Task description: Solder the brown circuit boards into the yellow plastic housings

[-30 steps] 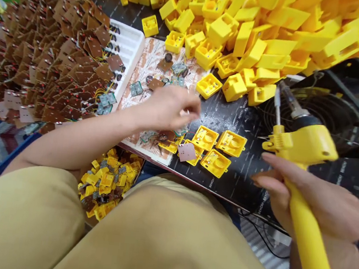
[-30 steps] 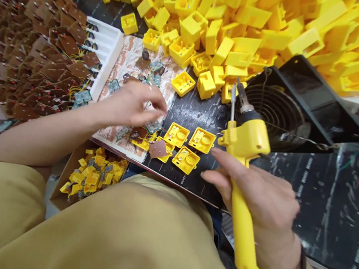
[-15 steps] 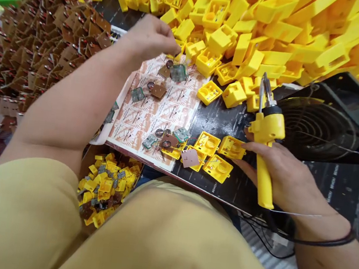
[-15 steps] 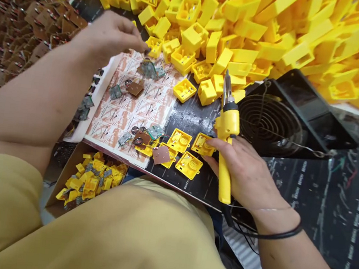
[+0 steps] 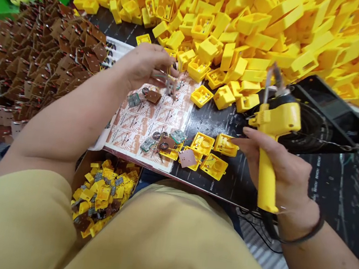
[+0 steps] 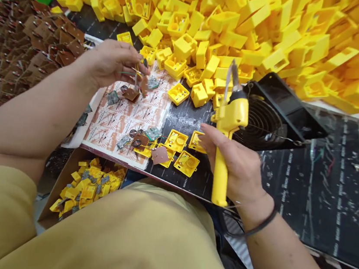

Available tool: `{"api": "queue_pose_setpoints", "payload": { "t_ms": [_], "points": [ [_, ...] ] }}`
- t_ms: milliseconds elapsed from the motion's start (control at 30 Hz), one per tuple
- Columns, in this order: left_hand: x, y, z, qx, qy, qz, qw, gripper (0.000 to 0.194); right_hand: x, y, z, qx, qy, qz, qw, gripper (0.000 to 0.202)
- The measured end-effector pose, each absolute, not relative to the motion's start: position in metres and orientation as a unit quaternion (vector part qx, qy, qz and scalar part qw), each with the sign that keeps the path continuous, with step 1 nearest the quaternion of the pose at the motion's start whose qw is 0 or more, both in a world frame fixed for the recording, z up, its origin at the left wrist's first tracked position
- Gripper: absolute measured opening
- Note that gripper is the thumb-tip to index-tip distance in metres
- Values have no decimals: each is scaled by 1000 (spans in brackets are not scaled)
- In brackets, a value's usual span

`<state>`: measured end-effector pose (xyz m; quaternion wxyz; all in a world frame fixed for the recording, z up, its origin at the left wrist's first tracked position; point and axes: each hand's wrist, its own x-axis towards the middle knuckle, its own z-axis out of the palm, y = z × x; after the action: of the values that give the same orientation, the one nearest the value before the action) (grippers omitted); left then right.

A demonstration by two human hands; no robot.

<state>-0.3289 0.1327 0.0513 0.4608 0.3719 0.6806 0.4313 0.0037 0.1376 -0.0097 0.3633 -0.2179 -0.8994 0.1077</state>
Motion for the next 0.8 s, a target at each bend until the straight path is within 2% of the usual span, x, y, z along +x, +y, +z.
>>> {"api": "queue_pose_setpoints", "payload": {
  "t_ms": [133,267,400,600,700,800],
  "points": [
    [-295,126,50,365,628,434,534,16,-27,132,-5,-241,-869,158,402,31],
    [-271,122,48,376,616,424,547,18,-57,131,-7,-241,-855,197,415,49],
    [-268,122,39,392,594,450,539,19,-72,135,-8,-246,-836,246,424,34],
    [-273,124,30,386,580,480,533,22,-88,138,-10,-262,-801,304,444,34],
    [-274,120,34,421,591,456,515,25,-91,139,-11,-262,-802,297,447,32],
    [-279,118,33,498,627,404,443,29,-89,142,-5,-283,-816,216,455,27]
  ]
}}
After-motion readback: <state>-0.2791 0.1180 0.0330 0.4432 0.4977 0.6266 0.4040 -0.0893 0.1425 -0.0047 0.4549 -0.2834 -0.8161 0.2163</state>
